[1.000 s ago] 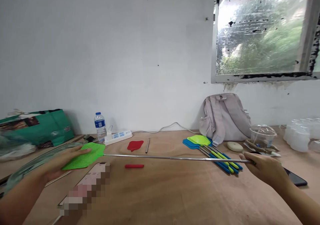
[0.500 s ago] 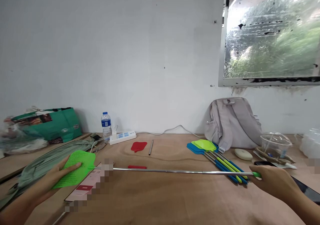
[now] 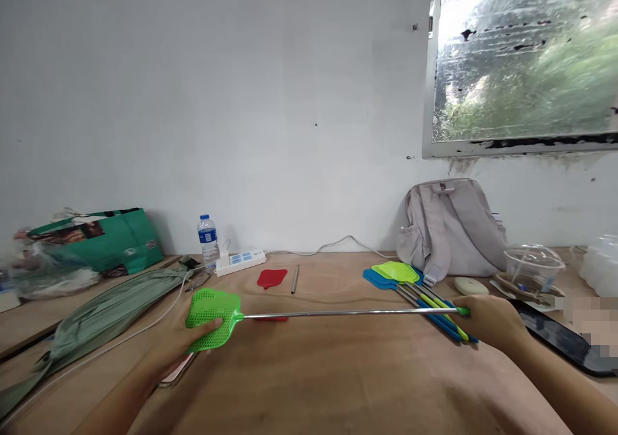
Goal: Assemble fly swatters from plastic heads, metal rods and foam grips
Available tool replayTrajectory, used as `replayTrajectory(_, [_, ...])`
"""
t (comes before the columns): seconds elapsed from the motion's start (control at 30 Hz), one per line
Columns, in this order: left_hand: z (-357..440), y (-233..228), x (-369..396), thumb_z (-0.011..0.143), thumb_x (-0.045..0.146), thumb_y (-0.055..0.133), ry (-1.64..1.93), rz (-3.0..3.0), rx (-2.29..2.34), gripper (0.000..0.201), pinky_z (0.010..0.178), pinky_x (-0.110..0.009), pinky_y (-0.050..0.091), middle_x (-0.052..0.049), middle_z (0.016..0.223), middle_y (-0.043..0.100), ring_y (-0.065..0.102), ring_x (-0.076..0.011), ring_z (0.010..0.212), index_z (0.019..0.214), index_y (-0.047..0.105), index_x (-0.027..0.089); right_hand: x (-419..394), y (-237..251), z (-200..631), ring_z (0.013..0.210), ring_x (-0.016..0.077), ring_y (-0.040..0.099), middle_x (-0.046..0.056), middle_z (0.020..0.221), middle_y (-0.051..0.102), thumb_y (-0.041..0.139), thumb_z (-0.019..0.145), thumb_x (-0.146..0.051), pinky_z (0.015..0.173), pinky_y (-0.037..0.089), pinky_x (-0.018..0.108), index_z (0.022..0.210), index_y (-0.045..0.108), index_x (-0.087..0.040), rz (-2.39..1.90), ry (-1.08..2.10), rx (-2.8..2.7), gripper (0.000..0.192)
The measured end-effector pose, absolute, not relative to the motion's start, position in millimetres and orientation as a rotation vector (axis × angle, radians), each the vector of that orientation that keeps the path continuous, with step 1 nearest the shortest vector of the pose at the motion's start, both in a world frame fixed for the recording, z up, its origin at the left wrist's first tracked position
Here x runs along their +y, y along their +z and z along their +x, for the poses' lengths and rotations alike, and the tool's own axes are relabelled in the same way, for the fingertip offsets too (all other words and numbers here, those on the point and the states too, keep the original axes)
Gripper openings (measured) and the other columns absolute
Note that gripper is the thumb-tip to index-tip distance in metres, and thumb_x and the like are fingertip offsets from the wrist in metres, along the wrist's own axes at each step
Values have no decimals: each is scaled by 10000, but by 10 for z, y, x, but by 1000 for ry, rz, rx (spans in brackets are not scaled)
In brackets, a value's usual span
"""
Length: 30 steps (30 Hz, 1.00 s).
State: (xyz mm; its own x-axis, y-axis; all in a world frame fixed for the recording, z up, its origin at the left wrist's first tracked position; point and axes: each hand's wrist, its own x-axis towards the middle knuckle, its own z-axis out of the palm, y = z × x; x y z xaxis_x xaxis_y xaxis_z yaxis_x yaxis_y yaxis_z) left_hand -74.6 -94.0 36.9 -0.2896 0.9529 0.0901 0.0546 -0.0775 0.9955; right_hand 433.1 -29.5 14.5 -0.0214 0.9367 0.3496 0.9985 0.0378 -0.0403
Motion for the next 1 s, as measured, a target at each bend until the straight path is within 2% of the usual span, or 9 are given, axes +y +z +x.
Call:
replayTrajectory(0.13, [-808,316,-987,468,312,769,1495,1091,1395,691,331,-212,437,-10,779,580,579,-158,544,1042,392,237,-330,118,4388,619,254,559,90,640,618,479,695,-408,505,261,298,577,614,-253,-1986,-288,-2041,237])
replayTrajectory(0.27, [-819,325,-1012,472,317,767,1467,1133,1370,766,328,-219,438,7,742,573,575,-159,535,1107,345,249,-422,167,4315,611,233,559,84,644,606,473,702,-433,502,252,282,592,620,-246,-2021,-308,-2044,262])
replayTrajectory(0.4, [-593,355,-969,475,336,759,1446,1175,1320,730,349,-249,466,-15,787,582,600,-191,586,1084,369,235,-493,191,4005,603,223,556,70,622,609,473,700,-358,504,214,285,580,598,-221,-1891,-322,-2211,221])
replayTrajectory(0.53, [-388,430,-888,484,333,753,1415,1214,1214,690,375,-273,488,-37,864,593,617,-235,685,1048,370,231,-478,148,3742,574,217,543,53,583,591,432,710,-329,479,170,272,545,563,-209,-1950,-368,-2181,242])
replayTrajectory(0.77, [-35,463,-871,499,330,741,1378,1248,1155,780,387,-303,504,-48,861,605,620,-219,625,1151,322,240,-465,48,3430,589,182,537,30,558,577,441,705,-298,486,155,250,525,539,-196,-1884,-336,-2173,229])
replayTrajectory(0.87, [133,436,-882,482,309,748,1388,1238,1152,806,404,-314,519,-50,883,602,621,-215,634,1163,321,248,-499,107,3298,576,178,534,25,546,572,449,696,-322,480,150,248,513,531,-198,-1903,-367,-2105,236])
replayTrajectory(1.0, [210,388,-877,478,343,747,1473,1205,1172,724,387,-304,518,-42,858,600,620,-226,656,1087,367,247,-566,327,3269,572,190,536,30,551,582,437,694,-388,469,149,251,512,545,-211,-1944,-441,-2001,276])
